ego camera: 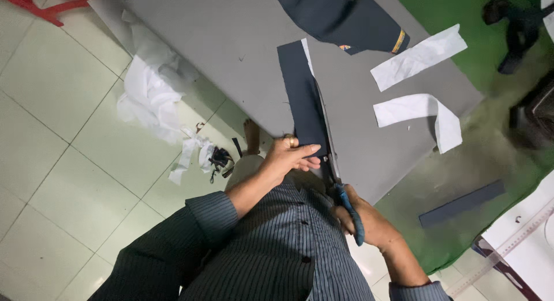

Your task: The person cuts a strip of dark fabric with shears, places a white paper strip on it, and irons the assembly. They then trim the paper, fold the fabric, and iron it again using a wooden block to press the fold.

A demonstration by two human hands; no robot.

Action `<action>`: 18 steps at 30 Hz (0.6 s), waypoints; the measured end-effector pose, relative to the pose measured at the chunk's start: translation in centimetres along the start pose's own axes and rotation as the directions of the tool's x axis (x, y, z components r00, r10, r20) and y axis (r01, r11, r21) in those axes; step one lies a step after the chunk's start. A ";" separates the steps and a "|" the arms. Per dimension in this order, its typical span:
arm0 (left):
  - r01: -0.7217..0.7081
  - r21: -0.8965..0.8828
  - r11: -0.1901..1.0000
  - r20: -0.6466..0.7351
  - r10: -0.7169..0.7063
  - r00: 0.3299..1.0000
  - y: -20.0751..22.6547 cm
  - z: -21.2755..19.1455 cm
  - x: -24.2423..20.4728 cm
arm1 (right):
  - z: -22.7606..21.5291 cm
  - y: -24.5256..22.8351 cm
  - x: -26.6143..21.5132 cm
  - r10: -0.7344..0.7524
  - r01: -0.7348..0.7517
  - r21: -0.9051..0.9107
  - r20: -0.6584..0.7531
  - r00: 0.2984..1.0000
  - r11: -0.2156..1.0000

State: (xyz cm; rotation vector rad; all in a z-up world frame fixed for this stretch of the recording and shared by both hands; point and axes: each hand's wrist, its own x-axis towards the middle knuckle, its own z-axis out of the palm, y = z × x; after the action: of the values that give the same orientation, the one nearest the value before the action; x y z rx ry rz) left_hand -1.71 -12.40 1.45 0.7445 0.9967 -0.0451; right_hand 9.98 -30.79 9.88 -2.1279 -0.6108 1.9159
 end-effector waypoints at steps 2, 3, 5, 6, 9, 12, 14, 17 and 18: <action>0.022 0.016 1.000 -0.010 -0.022 1.000 1.4 0.1 -1.3 | -0.3 -3.6 -2.0 0.131 -0.129 0.065 -0.018 0.991 0.989; 0.022 0.014 1.000 -0.013 -0.022 1.000 1.6 0.0 -1.5 | -0.3 -3.3 -2.0 0.130 -0.129 0.062 -0.016 0.991 0.990; 0.033 -0.015 0.999 0.023 -0.033 0.999 2.2 -0.1 -1.8 | -0.3 -2.8 -1.8 0.092 -0.095 0.284 0.027 0.995 0.954; 0.033 -0.015 0.999 0.022 -0.033 0.999 1.8 -0.4 -1.7 | -0.5 -2.7 -1.5 0.091 -0.095 0.284 0.028 0.995 0.954; 0.046 -0.071 0.996 0.070 -0.041 0.997 0.2 -1.4 -0.1 | -0.5 -0.6 0.9 -0.002 -0.019 0.260 0.079 0.997 0.965; -0.035 -0.078 0.996 0.168 0.047 0.985 -1.5 -2.3 1.3 | 0.1 2.5 4.4 -0.327 0.336 0.093 -0.103 0.939 0.937; -0.032 -0.056 0.998 0.194 0.042 0.980 -0.4 -2.4 0.5 | -0.1 2.0 4.6 -0.255 0.254 -0.022 -0.116 0.960 0.967; -0.035 -0.064 0.997 0.208 0.047 0.977 0.2 -2.2 -0.1 | -0.2 0.1 2.4 -0.199 0.189 -0.076 -0.155 0.968 0.979; -0.034 -0.067 0.997 0.205 0.047 0.978 -0.1 -2.4 0.1 | -0.4 -1.1 1.9 -0.199 0.189 -0.078 -0.152 0.968 0.979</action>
State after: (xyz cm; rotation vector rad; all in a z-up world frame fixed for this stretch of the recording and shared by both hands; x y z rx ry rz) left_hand -3.50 -11.04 0.47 0.6874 0.7812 -0.0540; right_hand 10.37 -28.98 8.71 -2.1429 -0.8228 1.6269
